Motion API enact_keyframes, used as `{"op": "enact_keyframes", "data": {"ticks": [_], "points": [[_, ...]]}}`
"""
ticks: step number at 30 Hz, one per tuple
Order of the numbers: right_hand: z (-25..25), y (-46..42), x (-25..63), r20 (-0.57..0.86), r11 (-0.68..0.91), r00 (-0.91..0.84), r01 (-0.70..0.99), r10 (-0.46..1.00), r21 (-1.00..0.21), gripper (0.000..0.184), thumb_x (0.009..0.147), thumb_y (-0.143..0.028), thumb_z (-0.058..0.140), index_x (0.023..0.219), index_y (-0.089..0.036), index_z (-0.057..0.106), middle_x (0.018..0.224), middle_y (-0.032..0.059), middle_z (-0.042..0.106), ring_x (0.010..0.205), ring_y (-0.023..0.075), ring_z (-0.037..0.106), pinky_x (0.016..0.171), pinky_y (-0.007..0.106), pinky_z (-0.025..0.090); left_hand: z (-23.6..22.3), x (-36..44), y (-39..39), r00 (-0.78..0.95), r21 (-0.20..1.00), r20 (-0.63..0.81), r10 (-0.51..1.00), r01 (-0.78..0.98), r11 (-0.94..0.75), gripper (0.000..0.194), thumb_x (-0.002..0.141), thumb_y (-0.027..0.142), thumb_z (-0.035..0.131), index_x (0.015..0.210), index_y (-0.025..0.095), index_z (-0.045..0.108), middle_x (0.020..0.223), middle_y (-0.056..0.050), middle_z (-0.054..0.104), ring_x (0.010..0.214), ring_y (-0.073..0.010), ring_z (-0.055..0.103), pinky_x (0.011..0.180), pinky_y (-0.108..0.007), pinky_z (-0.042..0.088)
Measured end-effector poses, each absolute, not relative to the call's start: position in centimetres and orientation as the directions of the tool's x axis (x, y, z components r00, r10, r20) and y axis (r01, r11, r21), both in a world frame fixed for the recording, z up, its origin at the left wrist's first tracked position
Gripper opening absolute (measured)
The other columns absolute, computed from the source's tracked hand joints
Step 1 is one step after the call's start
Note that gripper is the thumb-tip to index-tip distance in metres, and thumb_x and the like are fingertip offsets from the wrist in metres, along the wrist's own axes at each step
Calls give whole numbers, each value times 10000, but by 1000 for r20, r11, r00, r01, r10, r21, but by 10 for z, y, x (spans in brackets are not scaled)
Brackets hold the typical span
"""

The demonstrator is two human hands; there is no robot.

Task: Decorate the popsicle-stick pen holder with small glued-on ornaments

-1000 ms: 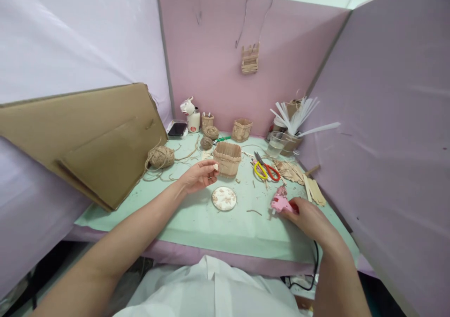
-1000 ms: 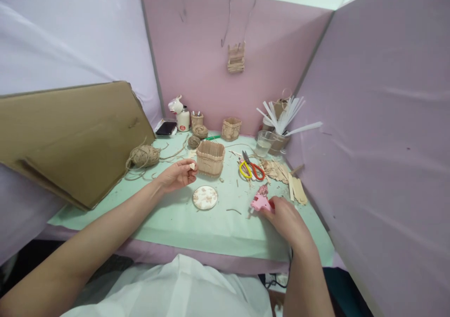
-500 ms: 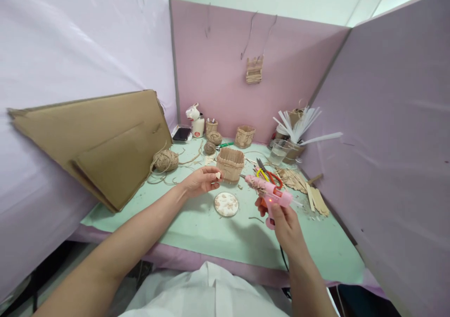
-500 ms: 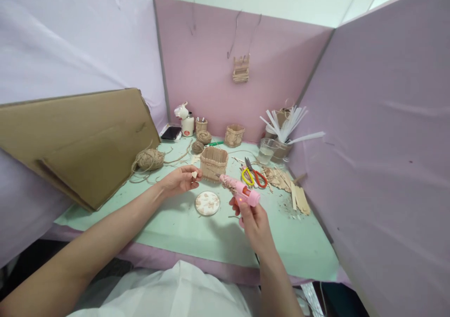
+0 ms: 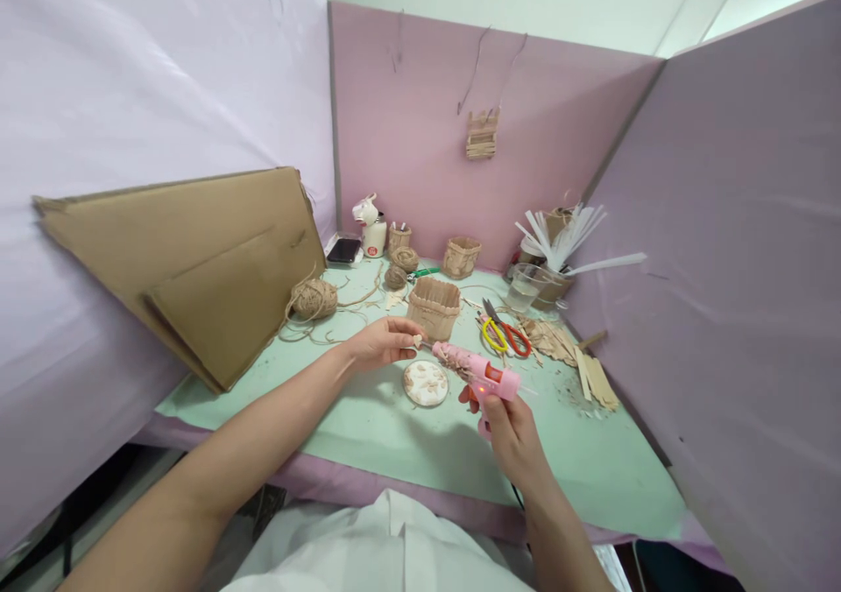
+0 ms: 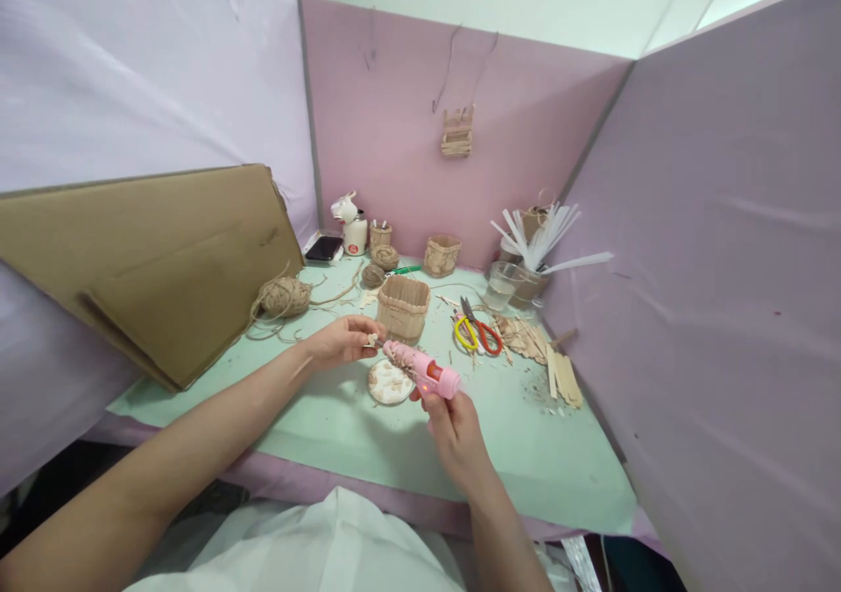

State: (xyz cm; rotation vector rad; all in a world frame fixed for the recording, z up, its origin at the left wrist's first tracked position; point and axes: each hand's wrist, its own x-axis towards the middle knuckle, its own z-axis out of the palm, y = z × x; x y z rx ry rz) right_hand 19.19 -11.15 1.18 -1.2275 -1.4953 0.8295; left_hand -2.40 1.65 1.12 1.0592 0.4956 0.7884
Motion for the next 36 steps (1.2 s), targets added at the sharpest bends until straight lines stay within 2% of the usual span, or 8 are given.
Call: {"op": "enact_keyframes", "data": {"ticks": [8,19,36], "points": [[10,-110,192,249,238,-1,294,968,-926,543,814,-674,398,746,-187,629,583,29,526,522,149,458,434,244,373,12,-24,15,635,912,1,772,-318,260,281,532,249,851,746,137,706,806,-59,636,736,-111,576,683,-247,466],[11,-110,191,240,232,-6,284,971,-930,549,812,-681,406,725,-180,612,630,44,562,508,130,445,433,235,373,13,-24,15,636,911,-9,772,-313,269,306,502,266,866,732,141,709,830,-51,626,739,-103,571,686,-240,471],[10,-110,192,278,271,-17,286,961,-919,538,834,-659,403,701,-168,581,574,5,485,466,102,394,424,221,336,12,-23,16,639,905,-27,769,-312,290,321,497,256,870,736,126,700,834,-48,630,745,-104,561,715,-258,448]]}}
